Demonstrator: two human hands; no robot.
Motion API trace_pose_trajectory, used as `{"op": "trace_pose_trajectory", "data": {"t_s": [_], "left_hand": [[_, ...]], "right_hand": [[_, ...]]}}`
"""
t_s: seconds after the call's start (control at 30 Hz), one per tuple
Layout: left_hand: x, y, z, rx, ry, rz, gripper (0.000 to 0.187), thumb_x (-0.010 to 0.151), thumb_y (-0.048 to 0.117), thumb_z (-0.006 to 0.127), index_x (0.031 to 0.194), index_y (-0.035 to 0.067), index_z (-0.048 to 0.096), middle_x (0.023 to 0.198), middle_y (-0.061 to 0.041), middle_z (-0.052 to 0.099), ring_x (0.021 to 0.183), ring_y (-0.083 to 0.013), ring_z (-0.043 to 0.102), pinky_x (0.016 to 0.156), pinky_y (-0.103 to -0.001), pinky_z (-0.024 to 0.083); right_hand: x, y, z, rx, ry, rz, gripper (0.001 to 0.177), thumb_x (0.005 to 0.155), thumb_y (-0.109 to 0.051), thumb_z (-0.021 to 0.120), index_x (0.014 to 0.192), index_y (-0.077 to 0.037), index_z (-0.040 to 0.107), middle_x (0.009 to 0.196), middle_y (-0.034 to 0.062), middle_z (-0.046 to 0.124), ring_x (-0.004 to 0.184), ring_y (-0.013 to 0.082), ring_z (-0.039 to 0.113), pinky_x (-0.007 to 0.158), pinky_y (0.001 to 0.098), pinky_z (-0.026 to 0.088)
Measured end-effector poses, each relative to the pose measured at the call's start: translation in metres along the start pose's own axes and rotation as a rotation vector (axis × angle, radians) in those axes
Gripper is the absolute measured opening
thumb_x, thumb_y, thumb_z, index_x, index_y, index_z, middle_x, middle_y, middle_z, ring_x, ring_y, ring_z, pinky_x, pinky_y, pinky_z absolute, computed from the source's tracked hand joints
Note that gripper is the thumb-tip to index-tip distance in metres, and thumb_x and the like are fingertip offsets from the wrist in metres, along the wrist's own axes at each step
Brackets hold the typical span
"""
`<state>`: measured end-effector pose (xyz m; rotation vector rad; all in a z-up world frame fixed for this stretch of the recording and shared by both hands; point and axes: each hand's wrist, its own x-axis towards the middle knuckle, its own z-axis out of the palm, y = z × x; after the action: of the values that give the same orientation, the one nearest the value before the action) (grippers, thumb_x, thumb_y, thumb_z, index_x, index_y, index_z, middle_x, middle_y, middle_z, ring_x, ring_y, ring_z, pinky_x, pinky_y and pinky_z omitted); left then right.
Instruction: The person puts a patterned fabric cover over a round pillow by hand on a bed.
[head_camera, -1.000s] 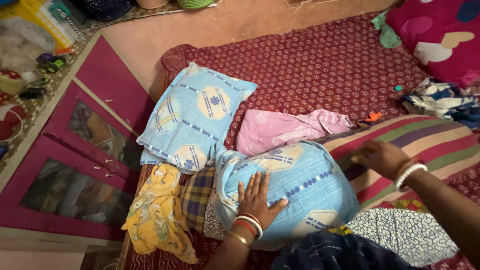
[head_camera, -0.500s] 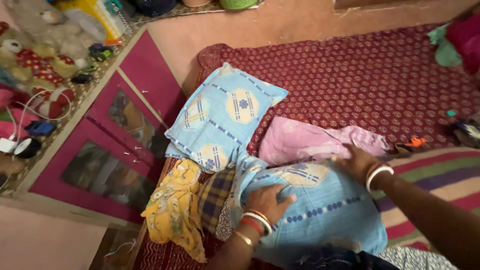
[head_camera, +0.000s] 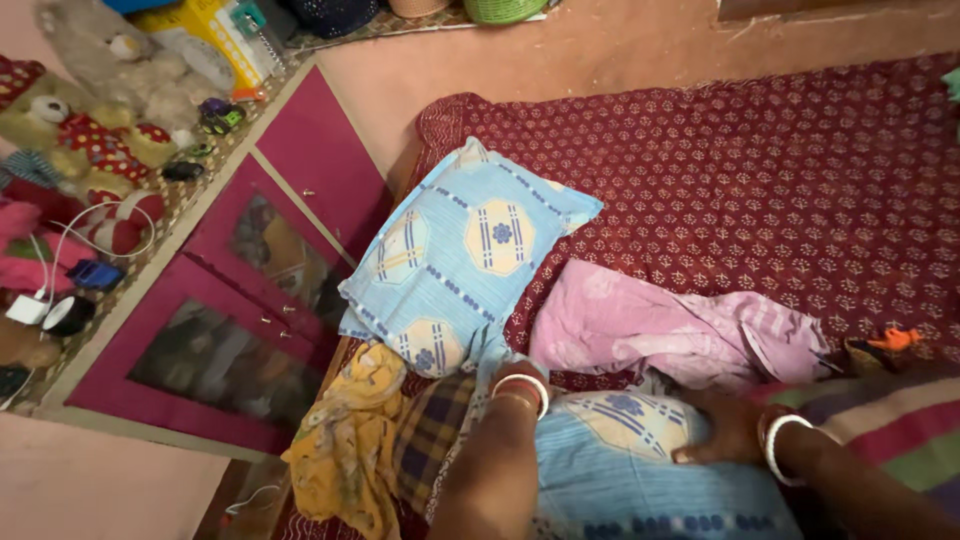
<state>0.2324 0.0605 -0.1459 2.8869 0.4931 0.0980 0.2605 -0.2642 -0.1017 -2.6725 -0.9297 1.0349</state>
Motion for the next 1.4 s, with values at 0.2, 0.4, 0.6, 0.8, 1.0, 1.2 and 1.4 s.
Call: {"op": "trace_pose_trajectory", "data": {"t_s": [0.2,0.4,0.6,0.8,1.0,1.2,1.4], "left_hand": [[0.05,-0.044,0.061,0.037,0.106,-0.184,0.019,0.095,0.016,0.056,0.089,0.007,0.072,0.093,-0.016,0.073,0.086,-0.0342,0.068,0.076,-0.047,0.053],[0.049,-0.231,0.039,0.22,0.789,-0.556,0.022,0.098,0.013,0.052,0.091,0.003,0.07,0.089,-0.015,0.072,0.079,-0.0296,0.067,0.07,-0.039,0.053],[-0.092,-0.256,-0.014,-0.279,0.538,-0.897,0.018,0.096,0.021,0.064,0.104,0.008,0.071,0.1,-0.012,0.075,0.092,-0.0269,0.071,0.081,-0.039,0.054],[-0.136,-0.115,-0.076,-0.743,0.43,-0.304,0.021,0.091,0.028,0.072,0.102,0.01,0.076,0.093,-0.009,0.079,0.087,-0.0215,0.076,0.08,-0.035,0.059],[-0.131,-0.021,-0.122,-0.227,-0.102,-0.051,0.042,0.085,0.049,0.078,0.097,0.008,0.077,0.103,-0.017,0.073,0.099,-0.0371,0.069,0.088,-0.046,0.053],[-0.124,-0.001,-0.066,-0.146,0.029,0.075,0.018,0.09,0.019,0.059,0.092,0.011,0.074,0.098,-0.018,0.075,0.097,-0.0381,0.071,0.086,-0.05,0.055],[-0.143,0.036,-0.07,-0.238,0.166,0.34,0.016,0.09,0.021,0.062,0.081,0.011,0.072,0.09,-0.015,0.073,0.091,-0.0369,0.069,0.086,-0.05,0.054]], "right_hand": [[0.016,0.027,0.027,0.131,0.074,-0.101,0.108,0.07,-0.069,0.081,0.149,-0.008,0.04,0.154,0.015,0.048,0.145,0.0291,0.045,0.121,0.039,0.036],[0.014,0.023,0.023,0.241,0.015,0.033,0.11,0.07,-0.068,0.079,0.153,-0.009,0.037,0.154,0.0158,0.051,0.144,0.0275,0.051,0.122,0.0363,0.041],[0.044,0.06,0.051,0.003,0.018,0.106,0.11,0.077,-0.081,0.066,0.158,-0.014,0.032,0.163,0.0156,0.034,0.152,0.0311,0.033,0.124,0.0408,0.03],[0.073,0.098,0.073,0.548,0.158,0.24,0.09,0.091,-0.074,0.039,0.139,-0.003,0.066,0.127,0.0233,0.071,0.119,0.0389,0.066,0.105,0.0481,0.053],[0.081,0.113,0.092,0.145,0.362,0.201,0.054,0.093,-0.05,0.052,0.131,-0.015,0.069,0.124,0.0178,0.074,0.117,0.0349,0.071,0.106,0.044,0.052],[0.047,0.107,0.078,0.128,0.535,0.31,0.041,0.098,-0.043,0.055,0.119,-0.014,0.075,0.115,0.0199,0.078,0.11,0.037,0.075,0.098,0.0446,0.058],[-0.003,0.124,0.054,0.242,0.556,0.535,0.043,0.095,-0.046,0.061,0.118,-0.015,0.078,0.12,0.0207,0.074,0.116,0.04,0.069,0.103,0.0462,0.053]]}}
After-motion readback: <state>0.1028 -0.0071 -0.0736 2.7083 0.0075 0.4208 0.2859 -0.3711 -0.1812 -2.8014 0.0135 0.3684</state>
